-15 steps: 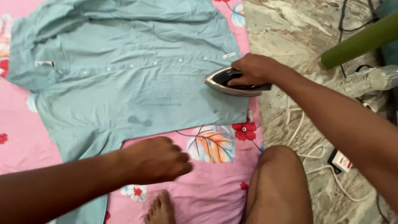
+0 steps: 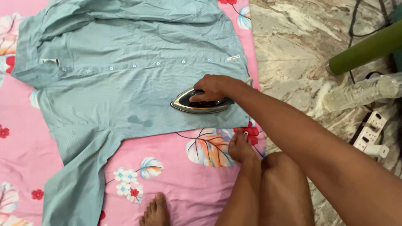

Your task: The person irons a light blue button-up shirt laid out on a pink floral bedsheet. They use a handheld electric iron, moving it across the shirt's body and sleeves while smoothing the fabric with their other hand.

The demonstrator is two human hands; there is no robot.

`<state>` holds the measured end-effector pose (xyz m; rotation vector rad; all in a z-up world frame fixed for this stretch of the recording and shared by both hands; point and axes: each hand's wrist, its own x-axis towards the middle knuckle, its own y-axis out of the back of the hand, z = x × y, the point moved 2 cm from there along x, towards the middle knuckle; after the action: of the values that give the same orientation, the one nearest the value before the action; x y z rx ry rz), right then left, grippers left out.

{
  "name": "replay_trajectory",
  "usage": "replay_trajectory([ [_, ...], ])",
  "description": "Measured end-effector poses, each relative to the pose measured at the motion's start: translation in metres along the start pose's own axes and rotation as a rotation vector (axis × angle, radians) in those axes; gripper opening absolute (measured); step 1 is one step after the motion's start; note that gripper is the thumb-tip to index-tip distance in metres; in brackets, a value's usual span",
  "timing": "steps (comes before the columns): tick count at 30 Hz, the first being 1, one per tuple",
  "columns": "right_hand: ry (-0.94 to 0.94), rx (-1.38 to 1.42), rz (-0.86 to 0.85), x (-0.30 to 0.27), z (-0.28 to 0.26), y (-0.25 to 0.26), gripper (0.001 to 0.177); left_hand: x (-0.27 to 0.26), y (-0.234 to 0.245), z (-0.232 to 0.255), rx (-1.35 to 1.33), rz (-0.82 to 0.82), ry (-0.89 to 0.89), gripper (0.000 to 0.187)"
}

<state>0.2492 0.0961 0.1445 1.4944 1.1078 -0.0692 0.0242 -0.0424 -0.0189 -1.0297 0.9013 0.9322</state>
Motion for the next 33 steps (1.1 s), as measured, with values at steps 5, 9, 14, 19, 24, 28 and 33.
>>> replay_trajectory([
  [5,-0.037,-0.025,-0.029,0.000,-0.003,-0.005,0.062,-0.036,-0.036,0.030,0.163,0.158,-0.012,0.030],
  [9,-0.073,-0.031,-0.078,0.002,-0.005,-0.002,0.061,-0.047,-0.050,0.045,0.178,0.150,-0.034,0.028],
  [14,-0.126,-0.064,-0.065,0.006,-0.005,-0.003,0.061,-0.041,-0.045,0.037,0.182,0.151,-0.091,0.022],
  [19,-0.035,-0.066,-0.052,-0.003,-0.004,-0.009,0.059,-0.039,-0.037,0.021,0.139,0.117,-0.007,0.023],
  [24,-0.113,0.012,-0.026,-0.023,-0.004,-0.020,0.060,-0.014,-0.033,-0.011,0.117,0.092,-0.188,0.022],
  [28,-0.111,0.001,-0.060,-0.038,-0.008,-0.026,0.058,-0.013,-0.031,-0.007,0.160,0.027,-0.215,0.022],
  [33,-0.121,-0.016,-0.035,-0.046,0.000,-0.032,0.060,-0.046,-0.017,0.061,0.487,-0.062,-0.336,0.022],
])
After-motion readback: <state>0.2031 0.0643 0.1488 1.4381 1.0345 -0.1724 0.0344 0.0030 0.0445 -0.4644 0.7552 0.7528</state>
